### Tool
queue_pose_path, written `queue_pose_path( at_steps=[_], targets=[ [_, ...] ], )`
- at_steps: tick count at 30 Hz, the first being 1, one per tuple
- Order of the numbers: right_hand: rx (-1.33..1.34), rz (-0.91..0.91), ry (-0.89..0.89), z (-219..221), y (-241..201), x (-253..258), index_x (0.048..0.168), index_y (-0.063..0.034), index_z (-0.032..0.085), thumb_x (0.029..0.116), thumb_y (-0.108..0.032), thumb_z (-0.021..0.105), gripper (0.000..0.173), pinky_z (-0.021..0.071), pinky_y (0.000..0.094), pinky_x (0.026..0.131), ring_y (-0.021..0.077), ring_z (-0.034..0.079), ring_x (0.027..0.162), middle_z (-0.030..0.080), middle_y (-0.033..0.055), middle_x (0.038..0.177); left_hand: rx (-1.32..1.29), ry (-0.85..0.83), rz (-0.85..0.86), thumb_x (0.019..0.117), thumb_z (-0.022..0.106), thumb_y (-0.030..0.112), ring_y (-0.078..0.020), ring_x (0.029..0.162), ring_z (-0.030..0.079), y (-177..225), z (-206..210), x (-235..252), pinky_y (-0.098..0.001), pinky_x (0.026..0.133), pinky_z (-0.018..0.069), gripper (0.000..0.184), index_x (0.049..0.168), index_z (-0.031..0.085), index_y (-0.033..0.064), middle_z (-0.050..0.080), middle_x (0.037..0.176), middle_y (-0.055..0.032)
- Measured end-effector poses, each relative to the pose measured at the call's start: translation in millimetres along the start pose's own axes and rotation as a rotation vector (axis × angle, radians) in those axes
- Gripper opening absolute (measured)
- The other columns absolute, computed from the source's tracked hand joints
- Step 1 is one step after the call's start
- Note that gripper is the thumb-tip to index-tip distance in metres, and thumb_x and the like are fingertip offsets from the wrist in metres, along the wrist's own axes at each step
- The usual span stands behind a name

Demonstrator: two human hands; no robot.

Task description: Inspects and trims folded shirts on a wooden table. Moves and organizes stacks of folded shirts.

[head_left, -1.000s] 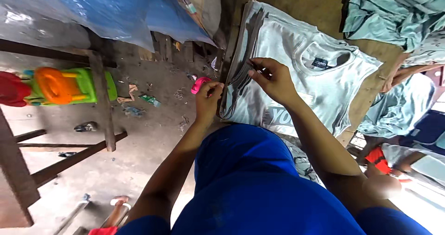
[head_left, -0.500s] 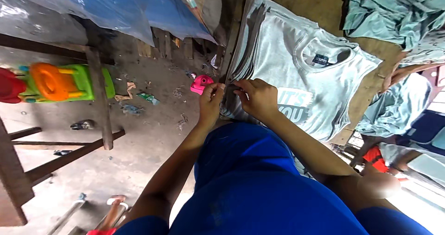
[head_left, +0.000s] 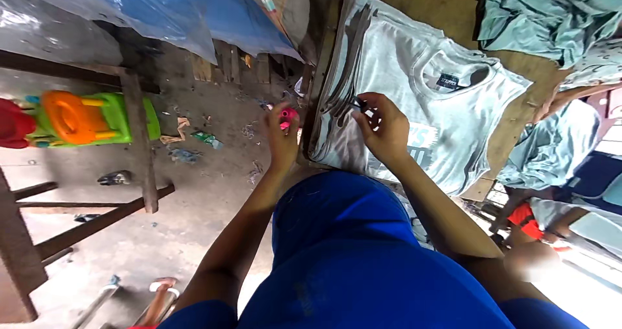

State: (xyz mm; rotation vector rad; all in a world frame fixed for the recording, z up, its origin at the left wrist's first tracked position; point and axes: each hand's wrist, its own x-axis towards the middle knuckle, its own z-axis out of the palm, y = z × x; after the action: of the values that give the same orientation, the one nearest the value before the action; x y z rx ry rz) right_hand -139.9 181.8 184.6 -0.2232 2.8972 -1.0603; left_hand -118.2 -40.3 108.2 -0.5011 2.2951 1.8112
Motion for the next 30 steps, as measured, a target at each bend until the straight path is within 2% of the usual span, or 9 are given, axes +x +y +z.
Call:
queue_pose_path(
  at_steps=[1, 3, 6, 10, 15, 19, 22, 25, 30],
  targets=[
    [0.039, 0.025, 0.02, -1.0, 4.2, -0.6, 0.127, -0.0008, 0.065, 0.1005, -0.025, 0.065, 0.035, 0.0563, 0.0392, 0.066, 0.0217, 0.068, 0.078, 0.072, 0.0143, 0.105, 0.017, -0.048, 0.091, 0.1027, 0.06, 0.019, -0.0279, 0.12, 0.06, 4.4, 3.2, 0.9, -0.0393, 0.098, 0.0517, 0.041, 0.137, 0.056, -0.0018, 0.057, 0.135, -0.0247],
    [0.088, 0.064, 0.025, -1.0, 7.8, -4.5, 0.127, -0.001, 0.064, 0.1007, -0.025, 0.064, 0.036, 0.0537, 0.0358, 0.063, 0.0182, 0.065, 0.073, 0.071, 0.0136, 0.104, 0.063, -0.145, 0.224, 0.1014, 0.063, 0.022, -0.0235, 0.117, 0.062, 12.6, 9.6, 4.0, -0.0378, 0.098, 0.052, 0.03, 0.124, 0.069, 0.002, 0.066, 0.125, -0.0177],
    [0.082, 0.072, 0.019, 1.0, 7.0, -10.3, 0.127, -0.0018, 0.065, 0.1002, -0.026, 0.065, 0.036, 0.0538, 0.0359, 0.063, 0.0184, 0.065, 0.073, 0.072, 0.013, 0.102, 0.135, -0.161, 0.303, 0.0997, 0.066, 0.022, -0.0201, 0.106, 0.066, 14.9, 12.7, 11.1, -0.0356, 0.093, 0.0527, 0.022, 0.108, 0.075, 0.0036, 0.071, 0.112, -0.0142],
    [0.09, 0.072, 0.031, 5.0, 8.0, -16.8, 0.126, -0.0023, 0.066, 0.1, -0.027, 0.066, 0.036, 0.0526, 0.0337, 0.062, 0.0165, 0.064, 0.071, 0.072, 0.0116, 0.101, -0.033, -0.149, 0.17, 0.1016, 0.062, 0.017, -0.0056, 0.091, 0.066, 17.3, 8.4, 5.6, -0.0239, 0.084, 0.0544, 0.021, 0.109, 0.071, -0.0011, 0.072, 0.102, -0.0072],
    [0.056, 0.031, 0.021, 8.6, 4.6, -19.2, 0.123, -0.0034, 0.07, 0.0977, -0.025, 0.068, 0.034, 0.0544, 0.0376, 0.065, 0.0199, 0.067, 0.075, 0.073, 0.0117, 0.099, -0.076, -0.198, 0.091, 0.1055, 0.055, 0.016, -0.0033, 0.091, 0.063, 20.3, 4.4, -3.6, -0.0223, 0.084, 0.052, 0.023, 0.112, 0.066, -0.0028, 0.069, 0.101, -0.0057],
    [-0.129, -0.174, 0.061, 18.0, -10.8, -14.4, 0.111, -0.0063, 0.077, 0.0923, -0.017, 0.071, 0.023, 0.0578, 0.0441, 0.067, 0.0298, 0.073, 0.084, 0.076, 0.013, 0.1, -0.095, -0.165, 0.089, 0.1066, 0.053, 0.016, -0.0019, 0.089, 0.062, 18.3, 7.8, -9.2, -0.0209, 0.084, 0.0512, 0.025, 0.114, 0.064, -0.0057, 0.068, 0.099, -0.0052],
    [-0.256, -0.279, 0.076, 29.1, -18.9, -9.3, 0.106, -0.0085, 0.079, 0.0935, -0.015, 0.067, 0.018, 0.0543, 0.0434, 0.061, 0.0303, 0.071, 0.078, 0.077, 0.0107, 0.095, -0.093, -0.126, 0.097, 0.1066, 0.053, 0.016, -0.0021, 0.089, 0.062, 19.5, 10.8, -15.0, -0.0202, 0.084, 0.051, 0.026, 0.114, 0.063, -0.0066, 0.067, 0.099, -0.0064],
    [-0.328, -0.284, 0.054, 35.1, -23.7, -7.7, 0.106, -0.008, 0.079, 0.0947, -0.014, 0.066, 0.018, 0.0538, 0.0444, 0.06, 0.0314, 0.071, 0.079, 0.076, 0.011, 0.094, -0.087, -0.122, 0.109, 0.1066, 0.053, 0.017, -0.0053, 0.091, 0.064, 19.9, 12.0, -17.2, -0.0232, 0.086, 0.0525, 0.028, 0.115, 0.064, -0.0076, 0.067, 0.101, -0.0096],
    [-0.361, -0.281, 0.047, 40.2, -23.6, -6.5, 0.104, -0.0078, 0.079, 0.0951, -0.013, 0.065, 0.018, 0.0531, 0.0438, 0.059, 0.031, 0.071, 0.078, 0.076, 0.0107, 0.093, -0.106, -0.122, 0.122, 0.1065, 0.053, 0.017, -0.0043, 0.091, 0.063, 20.0, 13.9, -18.1, -0.0225, 0.085, 0.0525, 0.026, 0.114, 0.064, -0.006, 0.067, 0.1, -0.0076]
  ],
)
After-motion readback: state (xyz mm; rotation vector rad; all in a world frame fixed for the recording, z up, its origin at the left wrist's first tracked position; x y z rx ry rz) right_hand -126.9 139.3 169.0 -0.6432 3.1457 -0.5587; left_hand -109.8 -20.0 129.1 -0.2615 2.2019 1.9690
